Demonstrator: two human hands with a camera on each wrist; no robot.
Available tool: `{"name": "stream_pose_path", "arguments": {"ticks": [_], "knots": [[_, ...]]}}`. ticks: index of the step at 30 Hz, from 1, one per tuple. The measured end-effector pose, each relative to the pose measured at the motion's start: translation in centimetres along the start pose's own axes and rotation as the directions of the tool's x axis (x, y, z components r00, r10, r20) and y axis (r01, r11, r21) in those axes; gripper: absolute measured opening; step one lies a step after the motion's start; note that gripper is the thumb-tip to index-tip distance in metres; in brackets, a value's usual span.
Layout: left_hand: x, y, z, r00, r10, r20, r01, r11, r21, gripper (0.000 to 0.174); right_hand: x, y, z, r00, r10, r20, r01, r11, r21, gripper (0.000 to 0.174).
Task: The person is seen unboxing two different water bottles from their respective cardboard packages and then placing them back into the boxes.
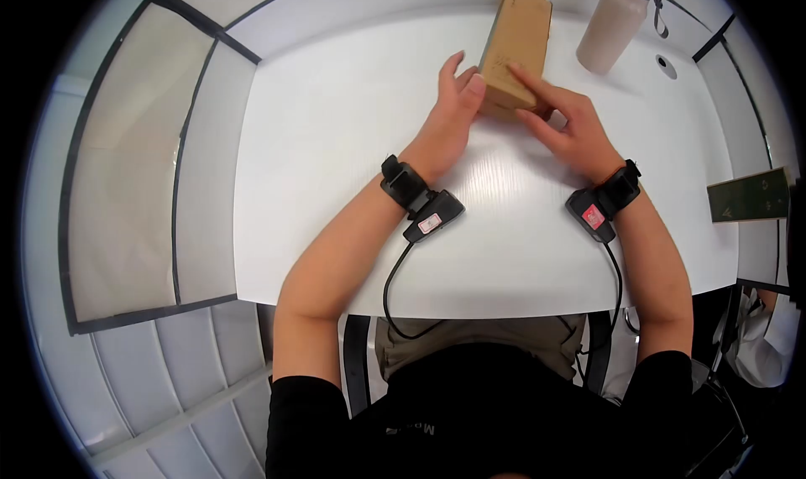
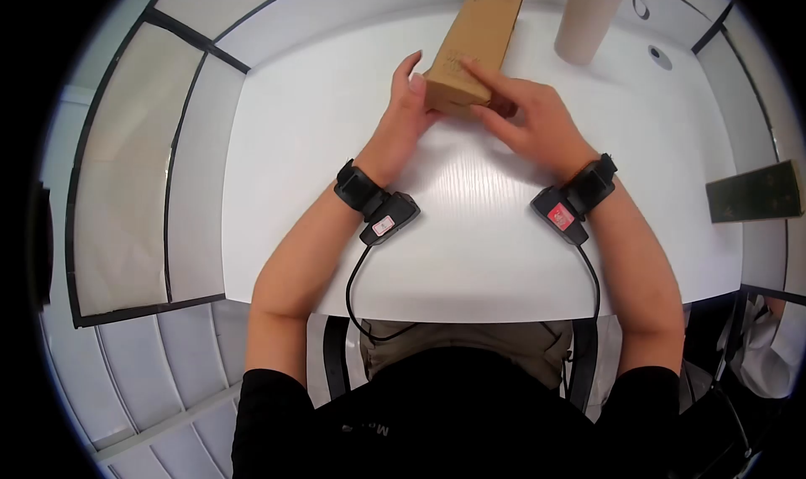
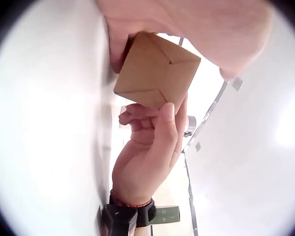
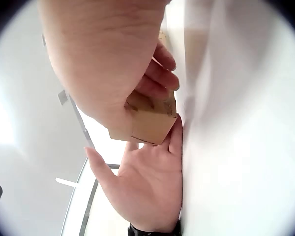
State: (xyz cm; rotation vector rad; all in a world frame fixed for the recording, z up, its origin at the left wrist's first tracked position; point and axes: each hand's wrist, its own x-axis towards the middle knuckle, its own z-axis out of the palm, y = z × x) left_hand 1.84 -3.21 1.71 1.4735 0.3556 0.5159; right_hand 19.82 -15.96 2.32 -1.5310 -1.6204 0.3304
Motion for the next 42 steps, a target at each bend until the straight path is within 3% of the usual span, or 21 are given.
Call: {"name": "stream_pose_path", "arguments": {"ticks": [2,6,9,11,13,14,17,18,21,22,25,26,29,33,42], "knots": [[0.6,-0.5,-0.5,0.997,-0.062,-0.051,0.059,0.997,-0.054,0.083,0.0,-0.4,-0.4,0.997,-0.041,0.067,0.040,0.999,0.021,0.056],[1.0,-0.2,-0.7,0.991,-0.096,-0.097,0.079,0.983,-0.163,0.086,0.0,-1.0,0.3,0.987,-0.147,0.060,0.149,0.988,-0.034,0.055],[0.9,-0.2,-1.0,0.995,0.040,-0.090,-0.044,0.998,-0.042,0.094,-0.3,-1.4,0.4,0.991,-0.008,-0.135,0.024,0.993,0.118,0.045],[1.2,-1.2,-1.1,0.991,0.104,-0.081,-0.109,0.992,-0.060,0.092,-0.5,0.9,0.7,0.937,0.019,-0.348,0.039,0.987,0.158,0.027],[0.8,-0.6,-1.1,0.993,0.113,-0.025,-0.114,0.993,-0.019,0.096,-0.2,1.4,0.5,0.899,0.094,-0.427,-0.018,0.984,0.179,0.030],[0.9,-0.8,-1.2,0.993,0.118,0.021,-0.118,0.993,-0.011,0.098,-0.3,2.1,0.3,0.896,0.157,-0.415,-0.065,0.972,0.226,0.042],[1.2,-2.7,-1.6,0.983,0.183,0.025,-0.181,0.926,0.332,0.096,0.3,1.7,0.2,0.930,0.109,-0.350,-0.017,0.967,0.255,0.059],[1.0,-2.3,-1.1,0.978,0.201,0.047,-0.205,0.920,0.335,0.083,0.1,1.4,0.3,0.954,0.137,-0.266,-0.063,0.961,0.268,0.071],[0.9,-2.4,-0.7,0.985,0.164,0.054,-0.171,0.901,0.399,0.079,-0.4,0.0,0.1,0.989,0.135,-0.059,-0.118,0.964,0.238,0.073],[1.1,-2.4,-0.9,0.994,0.093,0.063,-0.110,0.916,0.386,0.078,-0.7,0.5,0.3,0.990,0.133,-0.044,-0.119,0.964,0.238,0.069],[0.7,-2.1,-0.7,0.993,0.114,0.008,-0.108,0.917,0.383,0.078,-0.3,0.9,0.1,0.985,0.017,-0.172,0.042,0.943,0.331,0.060],[0.7,-1.9,-0.7,0.991,0.133,-0.031,-0.111,0.916,0.386,0.077,-0.4,0.7,0.0,0.972,0.076,-0.223,0.021,0.914,0.404,0.050],[0.9,-1.9,-1.2,0.978,0.180,-0.106,-0.123,0.906,0.406,0.075,-0.3,1.7,-0.7,0.957,0.197,-0.215,-0.041,0.820,0.571,0.046],[1.3,-2.6,-1.7,0.956,0.257,-0.141,-0.178,0.891,0.419,0.074,-0.2,1.3,-0.7,0.933,0.268,-0.240,-0.058,0.771,0.634,0.044],[1.1,-1.9,-1.2,0.952,0.234,-0.199,-0.138,0.905,0.403,0.069,0.0,1.5,-0.2,0.968,0.175,-0.178,-0.036,0.804,0.593,0.044]]}}
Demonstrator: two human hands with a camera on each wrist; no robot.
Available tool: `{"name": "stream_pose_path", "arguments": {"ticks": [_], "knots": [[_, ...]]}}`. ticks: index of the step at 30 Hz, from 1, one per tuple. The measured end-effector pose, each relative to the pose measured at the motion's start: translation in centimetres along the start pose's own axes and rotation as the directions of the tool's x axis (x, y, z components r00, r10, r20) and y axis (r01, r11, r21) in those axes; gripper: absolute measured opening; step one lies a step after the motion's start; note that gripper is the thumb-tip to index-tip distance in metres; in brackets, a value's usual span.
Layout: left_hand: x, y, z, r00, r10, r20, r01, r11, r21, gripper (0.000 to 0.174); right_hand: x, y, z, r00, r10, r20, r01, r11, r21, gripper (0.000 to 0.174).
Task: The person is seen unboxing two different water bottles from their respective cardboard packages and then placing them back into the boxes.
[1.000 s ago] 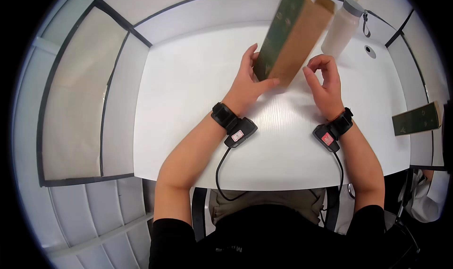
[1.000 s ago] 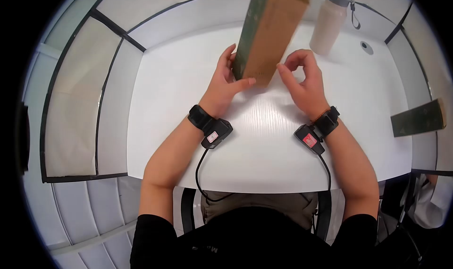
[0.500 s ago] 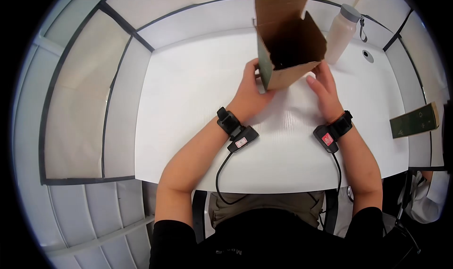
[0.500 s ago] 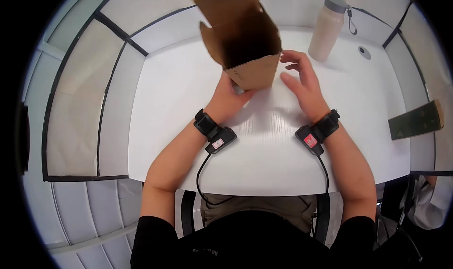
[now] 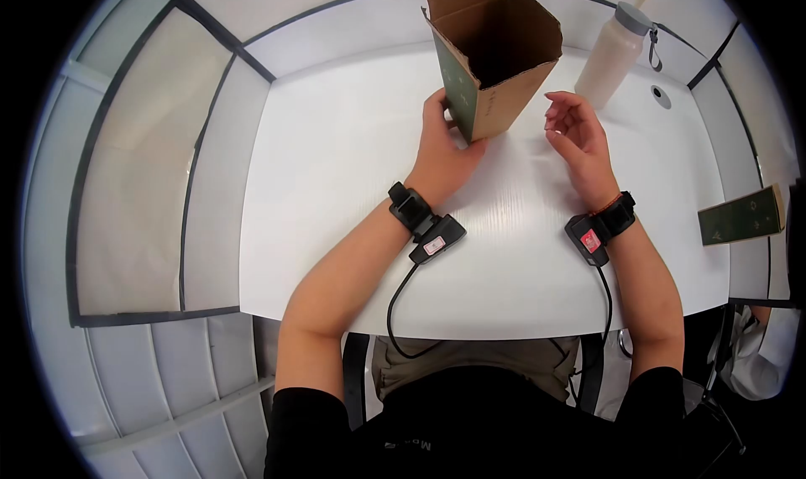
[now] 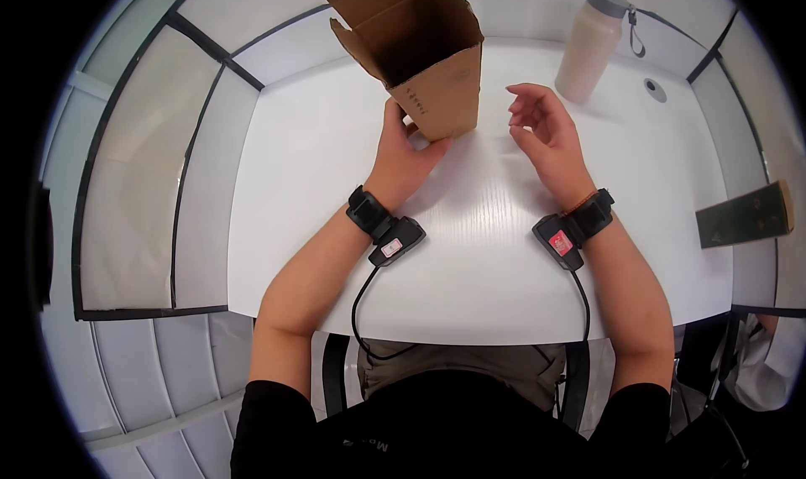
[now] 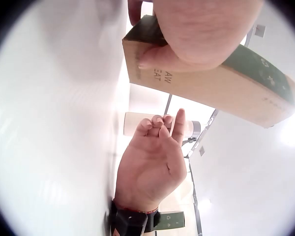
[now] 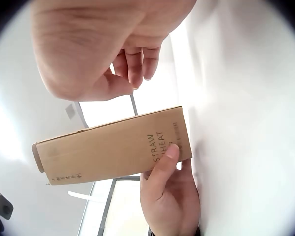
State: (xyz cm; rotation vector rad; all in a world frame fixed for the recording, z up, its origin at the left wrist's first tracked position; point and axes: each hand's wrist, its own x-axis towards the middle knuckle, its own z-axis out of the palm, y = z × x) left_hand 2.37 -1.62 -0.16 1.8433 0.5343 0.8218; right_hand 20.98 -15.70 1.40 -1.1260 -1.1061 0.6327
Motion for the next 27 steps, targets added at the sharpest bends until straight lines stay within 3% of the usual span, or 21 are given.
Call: {"name": "stream_pose_path", "arguments": {"ticks": [4,7,9,27], "knots": [[-0.03,-0.30,0.05,0.999,-0.038,0.004,0.038,0.999,-0.032,0.072,-0.17,-0.22,0.26,1.000,0.022,-0.020,-0.023,0.998,-0.059,0.037],[0.12,-0.45,0.00,0.999,0.042,0.001,-0.042,0.999,0.029,0.074,-0.19,-0.24,0.20,0.999,0.027,-0.025,-0.029,0.997,-0.066,0.037],[-0.05,-0.41,0.05,1.000,-0.028,0.000,0.028,1.000,-0.003,0.074,-0.17,0.00,-0.03,0.999,0.033,-0.015,-0.034,0.996,-0.081,0.036],[0.06,-0.82,0.14,0.998,0.051,-0.023,-0.049,0.996,0.080,0.078,-0.14,-0.20,-0.22,0.993,0.094,-0.078,-0.110,0.967,-0.230,0.021]]}}
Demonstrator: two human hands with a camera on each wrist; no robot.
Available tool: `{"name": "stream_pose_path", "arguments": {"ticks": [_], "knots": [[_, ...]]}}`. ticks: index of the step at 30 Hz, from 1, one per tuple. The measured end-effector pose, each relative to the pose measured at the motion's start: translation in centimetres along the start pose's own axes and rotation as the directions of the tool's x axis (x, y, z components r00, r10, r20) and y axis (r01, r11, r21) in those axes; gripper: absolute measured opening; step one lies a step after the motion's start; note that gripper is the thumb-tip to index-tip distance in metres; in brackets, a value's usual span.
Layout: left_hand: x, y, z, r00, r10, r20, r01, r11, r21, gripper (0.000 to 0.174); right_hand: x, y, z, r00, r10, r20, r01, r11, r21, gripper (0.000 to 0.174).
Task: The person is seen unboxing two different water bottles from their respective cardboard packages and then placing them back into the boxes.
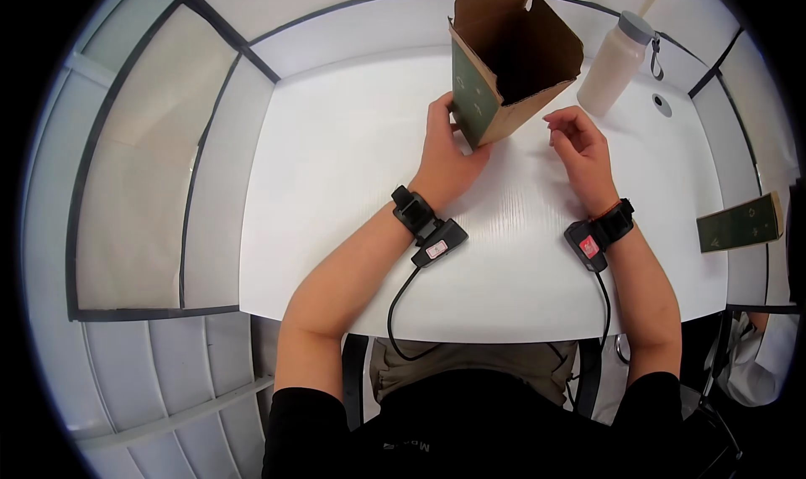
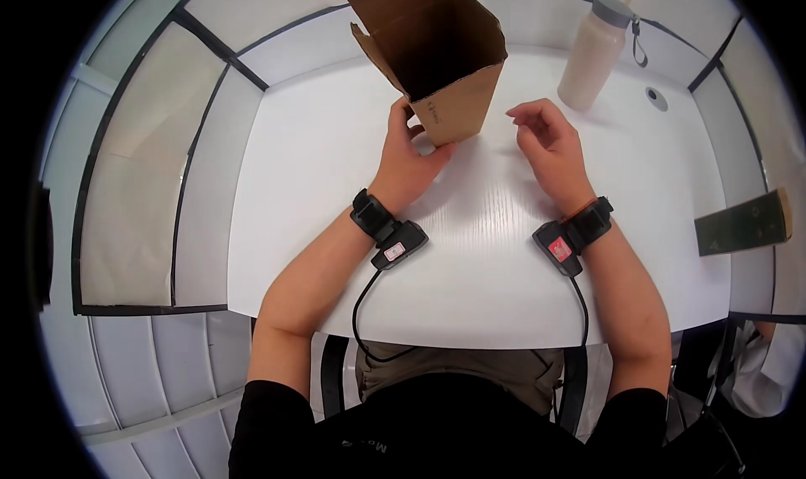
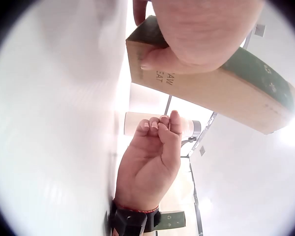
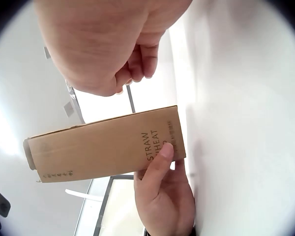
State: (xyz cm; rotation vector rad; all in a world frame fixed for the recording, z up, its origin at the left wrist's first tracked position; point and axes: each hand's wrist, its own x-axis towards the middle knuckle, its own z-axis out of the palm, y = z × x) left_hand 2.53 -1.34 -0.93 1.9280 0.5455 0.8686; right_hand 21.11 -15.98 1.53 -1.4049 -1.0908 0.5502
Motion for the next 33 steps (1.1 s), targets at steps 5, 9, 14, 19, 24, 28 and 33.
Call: {"name": "stream_pose_path", "arguments": {"ticks": [5,9,14,19,24,28,33], "knots": [[0.02,-0.17,0.10,0.999,0.045,-0.011,-0.045,0.999,0.021,0.078,0.08,0.37,0.08,1.000,-0.028,0.001,0.028,0.999,0.029,0.020],[-0.07,-0.11,0.04,0.999,0.042,-0.010,-0.042,0.999,0.024,0.078,0.11,0.44,0.07,0.999,-0.052,0.013,0.052,0.998,0.037,0.019],[-0.03,-0.17,0.06,0.999,0.033,-0.006,-0.033,0.999,0.006,0.079,0.15,0.34,-0.04,0.998,-0.063,0.019,0.062,0.997,0.049,0.017],[-0.01,-0.02,0.08,1.000,0.018,-0.006,-0.018,1.000,0.006,0.077,0.02,-0.01,0.21,1.000,0.001,-0.030,0.000,1.000,0.030,0.017],[0.03,0.04,0.13,0.999,0.037,-0.020,-0.036,0.999,0.024,0.074,-0.05,0.02,0.28,0.998,-0.047,-0.042,0.048,0.999,0.009,0.018],[0.04,-0.08,0.13,0.998,0.051,-0.020,-0.050,0.999,0.020,0.073,0.06,0.18,-0.21,1.000,-0.018,-0.009,0.018,1.000,0.025,0.019],[0.08,-0.12,0.27,0.995,0.097,-0.033,-0.095,0.994,0.052,0.072,0.07,0.27,-0.09,1.000,-0.014,-0.027,0.015,0.999,0.029,0.020]]}}
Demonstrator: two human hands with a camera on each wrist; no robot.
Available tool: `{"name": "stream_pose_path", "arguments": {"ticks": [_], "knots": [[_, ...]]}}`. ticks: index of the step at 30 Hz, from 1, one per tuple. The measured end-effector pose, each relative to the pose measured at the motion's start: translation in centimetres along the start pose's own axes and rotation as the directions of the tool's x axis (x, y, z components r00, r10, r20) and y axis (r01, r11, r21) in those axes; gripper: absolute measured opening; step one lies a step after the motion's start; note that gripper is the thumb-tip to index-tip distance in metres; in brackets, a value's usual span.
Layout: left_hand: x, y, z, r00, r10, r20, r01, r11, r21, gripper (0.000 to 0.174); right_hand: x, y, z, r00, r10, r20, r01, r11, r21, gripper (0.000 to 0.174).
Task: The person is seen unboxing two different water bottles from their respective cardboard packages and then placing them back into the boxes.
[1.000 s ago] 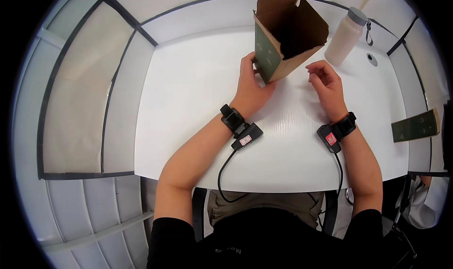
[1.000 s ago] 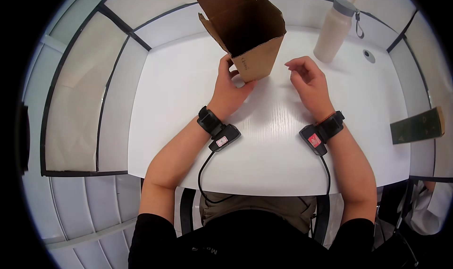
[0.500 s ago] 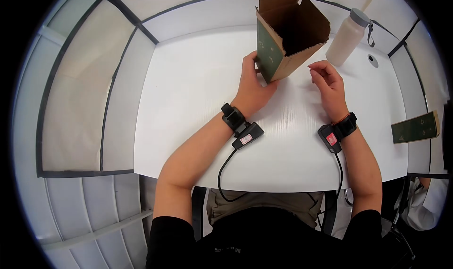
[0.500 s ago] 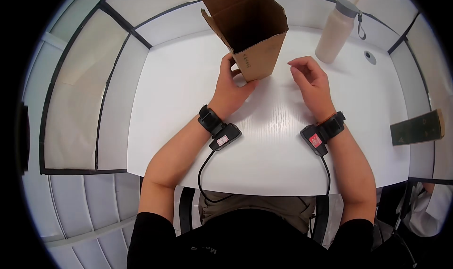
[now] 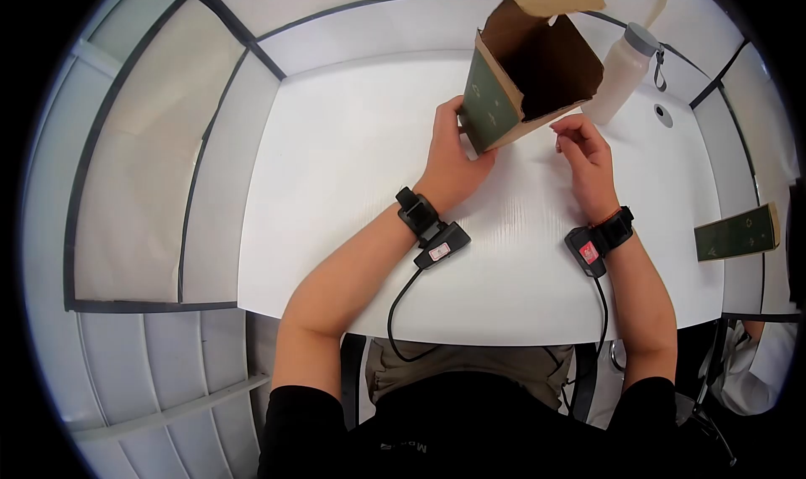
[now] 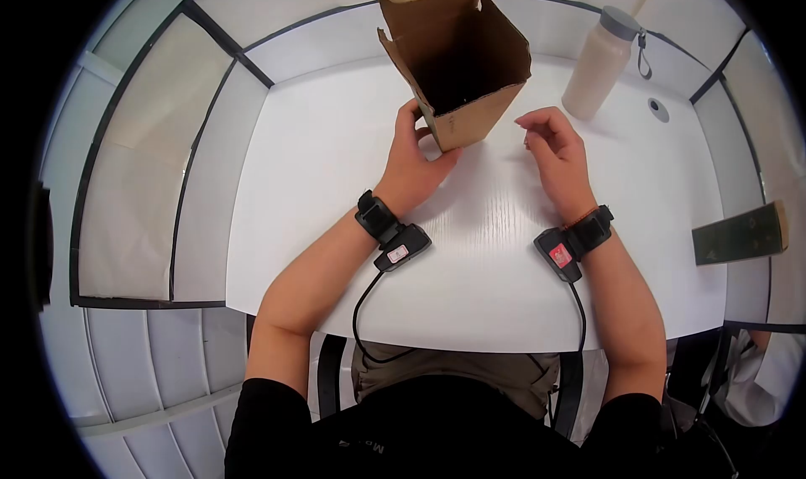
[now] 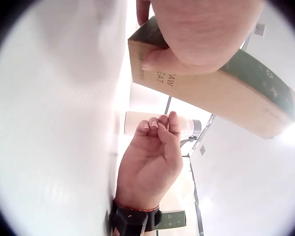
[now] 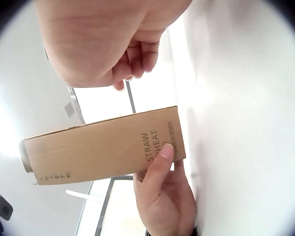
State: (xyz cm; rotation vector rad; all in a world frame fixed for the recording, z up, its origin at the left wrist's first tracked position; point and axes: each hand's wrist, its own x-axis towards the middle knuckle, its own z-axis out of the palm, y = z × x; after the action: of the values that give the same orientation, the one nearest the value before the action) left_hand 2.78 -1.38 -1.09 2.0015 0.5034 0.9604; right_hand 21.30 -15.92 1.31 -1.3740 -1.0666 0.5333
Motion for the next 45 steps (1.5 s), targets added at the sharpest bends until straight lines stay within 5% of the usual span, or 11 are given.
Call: {"name": "stream_pose_path", "arguments": {"ticks": [17,21,27,37,42,44,45], "knots": [[-0.1,-0.2,-0.2,0.999,0.038,-0.005,-0.038,0.999,-0.003,0.074,0.0,-0.3,0.0,0.997,-0.070,0.009,0.070,0.996,0.051,0.025],[-0.2,-0.1,-0.3,1.000,0.019,0.001,-0.019,1.000,0.016,0.076,0.3,-0.6,-0.8,0.983,-0.080,-0.166,0.073,0.996,-0.048,0.013],[0.0,-0.5,0.1,1.000,0.021,-0.010,-0.021,1.000,0.005,0.075,2.6,-2.8,-5.8,0.831,-0.315,-0.459,0.266,0.949,-0.168,0.018],[-0.2,-0.2,0.0,1.000,0.008,0.002,-0.008,1.000,-0.023,0.074,7.3,-6.8,-11.8,0.626,-0.455,-0.634,0.263,0.888,-0.378,0.021],[0.0,-0.4,0.1,1.000,0.026,0.003,-0.026,1.000,-0.015,0.073,9.4,-6.6,-10.7,0.672,-0.430,-0.604,0.078,0.851,-0.519,0.053],[-0.1,-0.5,0.3,0.999,0.043,-0.031,-0.043,0.999,0.021,0.071,10.0,-5.9,-9.6,0.737,-0.416,-0.533,0.002,0.790,-0.614,0.083],[0.0,-0.2,0.3,0.998,0.048,-0.047,-0.046,0.998,0.045,0.070,9.8,-6.2,-8.3,0.759,-0.435,-0.484,-0.050,0.703,-0.710,0.084]]}}
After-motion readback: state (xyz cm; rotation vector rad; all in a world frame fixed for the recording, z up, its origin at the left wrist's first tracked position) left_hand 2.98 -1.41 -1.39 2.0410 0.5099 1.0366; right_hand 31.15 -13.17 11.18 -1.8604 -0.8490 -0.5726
